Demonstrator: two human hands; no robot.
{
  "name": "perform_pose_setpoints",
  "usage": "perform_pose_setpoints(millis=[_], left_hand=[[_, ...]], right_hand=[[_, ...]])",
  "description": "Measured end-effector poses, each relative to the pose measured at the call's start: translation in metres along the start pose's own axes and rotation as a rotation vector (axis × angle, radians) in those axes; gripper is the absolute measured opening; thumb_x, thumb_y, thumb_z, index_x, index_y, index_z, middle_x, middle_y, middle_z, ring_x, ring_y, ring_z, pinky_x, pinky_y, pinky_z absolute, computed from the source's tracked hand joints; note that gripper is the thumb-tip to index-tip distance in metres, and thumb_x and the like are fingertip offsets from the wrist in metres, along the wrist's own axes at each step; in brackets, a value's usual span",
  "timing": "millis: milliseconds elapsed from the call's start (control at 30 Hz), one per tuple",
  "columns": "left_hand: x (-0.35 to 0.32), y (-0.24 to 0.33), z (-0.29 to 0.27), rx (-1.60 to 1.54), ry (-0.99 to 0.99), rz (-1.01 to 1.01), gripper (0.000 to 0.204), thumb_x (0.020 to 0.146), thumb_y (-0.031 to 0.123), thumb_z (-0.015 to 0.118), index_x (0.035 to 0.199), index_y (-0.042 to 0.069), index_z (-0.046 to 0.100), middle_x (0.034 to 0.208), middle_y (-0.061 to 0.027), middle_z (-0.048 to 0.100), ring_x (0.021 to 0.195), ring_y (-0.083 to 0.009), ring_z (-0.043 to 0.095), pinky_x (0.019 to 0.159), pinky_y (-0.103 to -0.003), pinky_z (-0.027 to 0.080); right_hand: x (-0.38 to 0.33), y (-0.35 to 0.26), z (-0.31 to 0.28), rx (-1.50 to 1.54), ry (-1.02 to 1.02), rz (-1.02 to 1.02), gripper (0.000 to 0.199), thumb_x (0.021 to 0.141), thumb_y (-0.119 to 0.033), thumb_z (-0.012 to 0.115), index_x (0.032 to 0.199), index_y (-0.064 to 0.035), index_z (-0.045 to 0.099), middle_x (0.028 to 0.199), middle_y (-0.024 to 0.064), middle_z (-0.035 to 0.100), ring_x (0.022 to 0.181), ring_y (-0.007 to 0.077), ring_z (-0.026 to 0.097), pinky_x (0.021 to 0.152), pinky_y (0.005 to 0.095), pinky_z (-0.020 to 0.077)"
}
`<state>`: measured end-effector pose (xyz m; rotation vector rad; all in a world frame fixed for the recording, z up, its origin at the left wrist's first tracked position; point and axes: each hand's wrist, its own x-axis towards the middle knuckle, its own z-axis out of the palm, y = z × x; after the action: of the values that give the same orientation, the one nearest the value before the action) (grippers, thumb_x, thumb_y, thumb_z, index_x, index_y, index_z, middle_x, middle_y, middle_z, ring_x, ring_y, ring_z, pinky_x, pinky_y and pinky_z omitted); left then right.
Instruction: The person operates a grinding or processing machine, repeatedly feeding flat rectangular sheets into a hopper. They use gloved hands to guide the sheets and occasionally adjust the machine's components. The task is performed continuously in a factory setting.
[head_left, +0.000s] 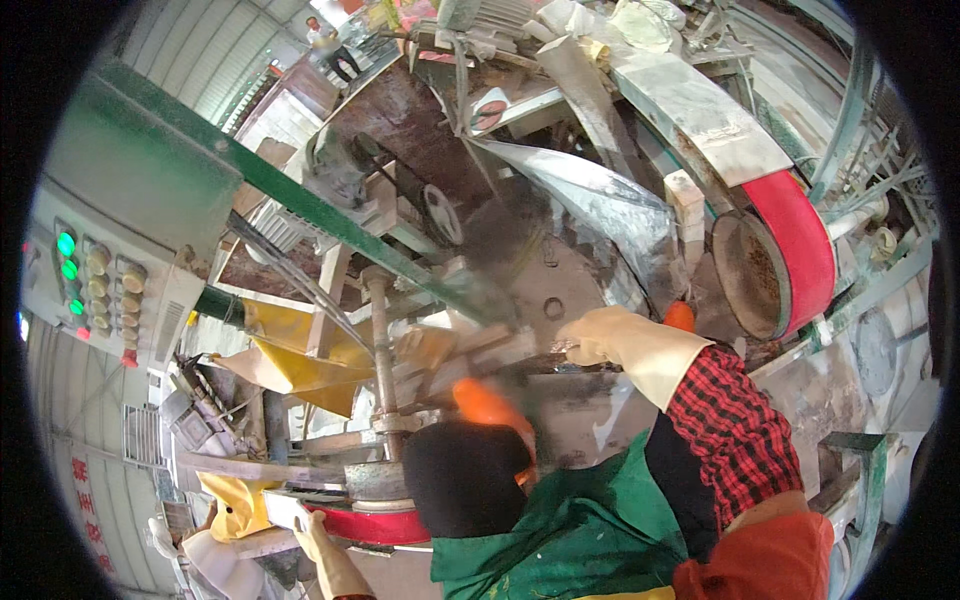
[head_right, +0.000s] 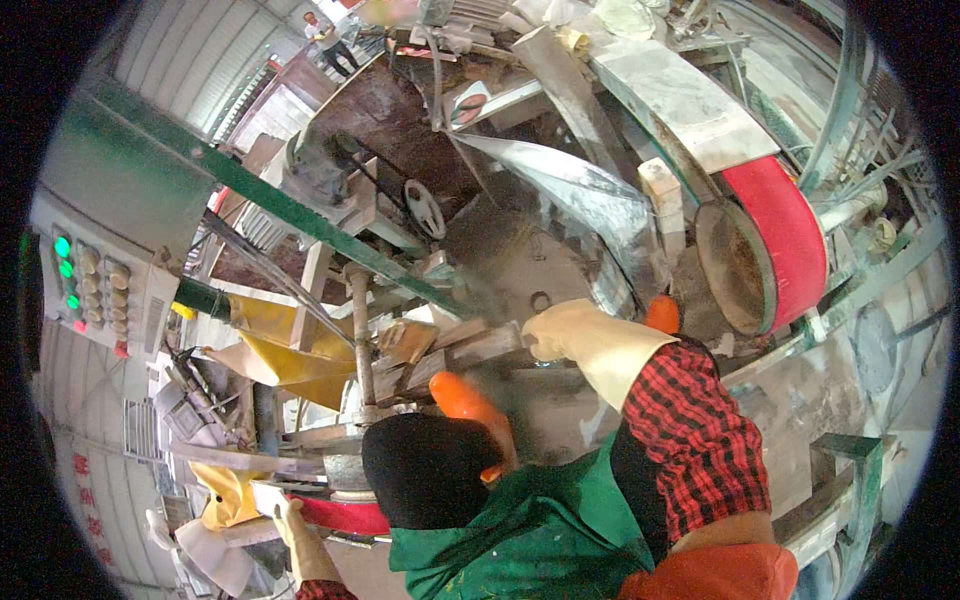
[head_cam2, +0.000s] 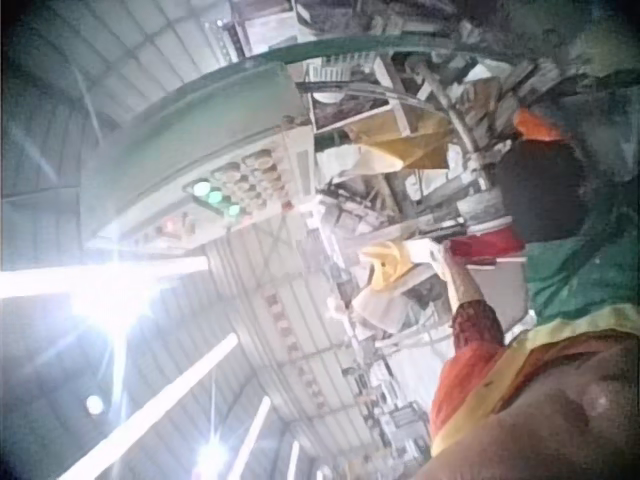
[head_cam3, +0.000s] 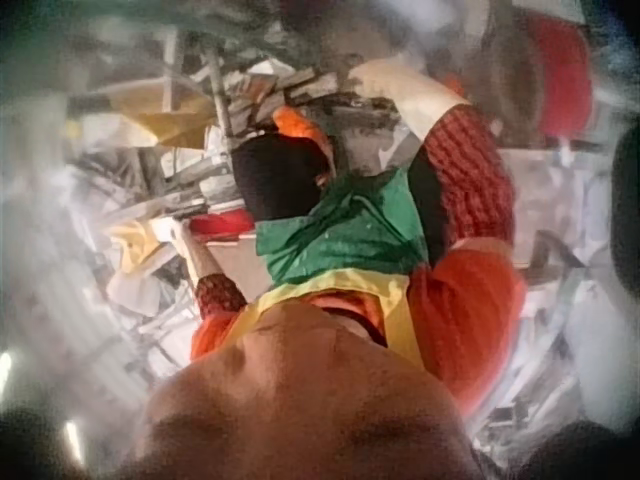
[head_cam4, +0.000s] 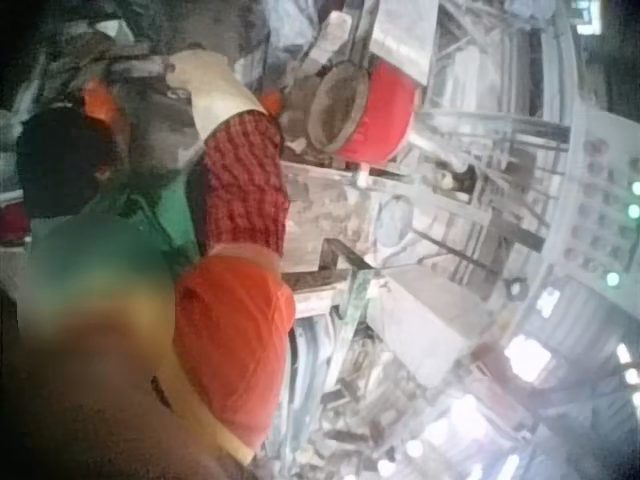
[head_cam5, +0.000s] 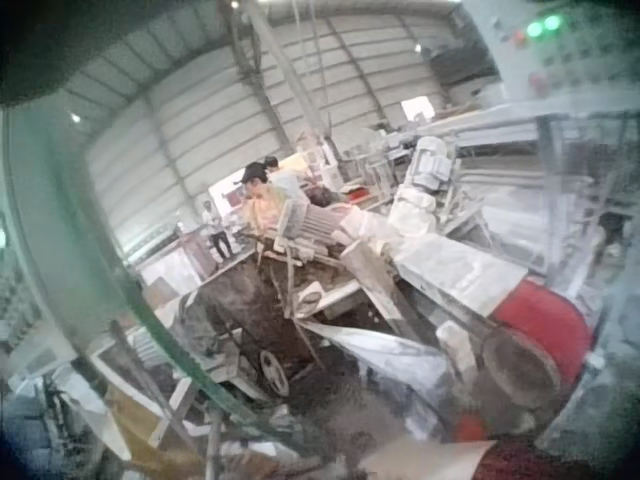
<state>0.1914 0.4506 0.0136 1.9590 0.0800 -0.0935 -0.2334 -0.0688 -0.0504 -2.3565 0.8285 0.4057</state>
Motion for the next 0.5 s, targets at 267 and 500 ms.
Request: perform_pose_setpoints(millis=[267, 500], left_hand=[[-0.080, 0.129, 0.026, -0.158, -0.367, -0.158, 0.072, 0.078, 0.031, 0.069, 0.145, 0.015, 0.051, 0.131, -0.0068, 0.064, 0.118, -0.0242, 0.061, 0.088, -0.050, 0.051], [-0.118, 0.186, 0.224, 0.057, -0.934, 0.258, 0.091, 0.070, 0.026, 0.080, 0.153, 0.012, 0.044, 0.127, -0.0146, 0.065, 0.108, -0.0286, 0.067, 0.082, -0.036, 0.055]], right_hand=[[-0.004, -0.014, -0.003, 0.138, 0.043, -0.137, 0.052, 0.094, -0.043, 0.059, 0.141, -0.0232, 0.058, 0.121, 0.0118, 0.071, 0.110, 0.0335, 0.067, 0.094, 0.0458, 0.0525], [0.020, -0.040, 0.012, 1.237, -0.006, -0.389, 0.067, 0.099, -0.050, 0.058, 0.153, -0.0116, 0.043, 0.131, 0.0230, 0.065, 0.116, 0.0296, 0.065, 0.096, 0.0421, 0.0542]])
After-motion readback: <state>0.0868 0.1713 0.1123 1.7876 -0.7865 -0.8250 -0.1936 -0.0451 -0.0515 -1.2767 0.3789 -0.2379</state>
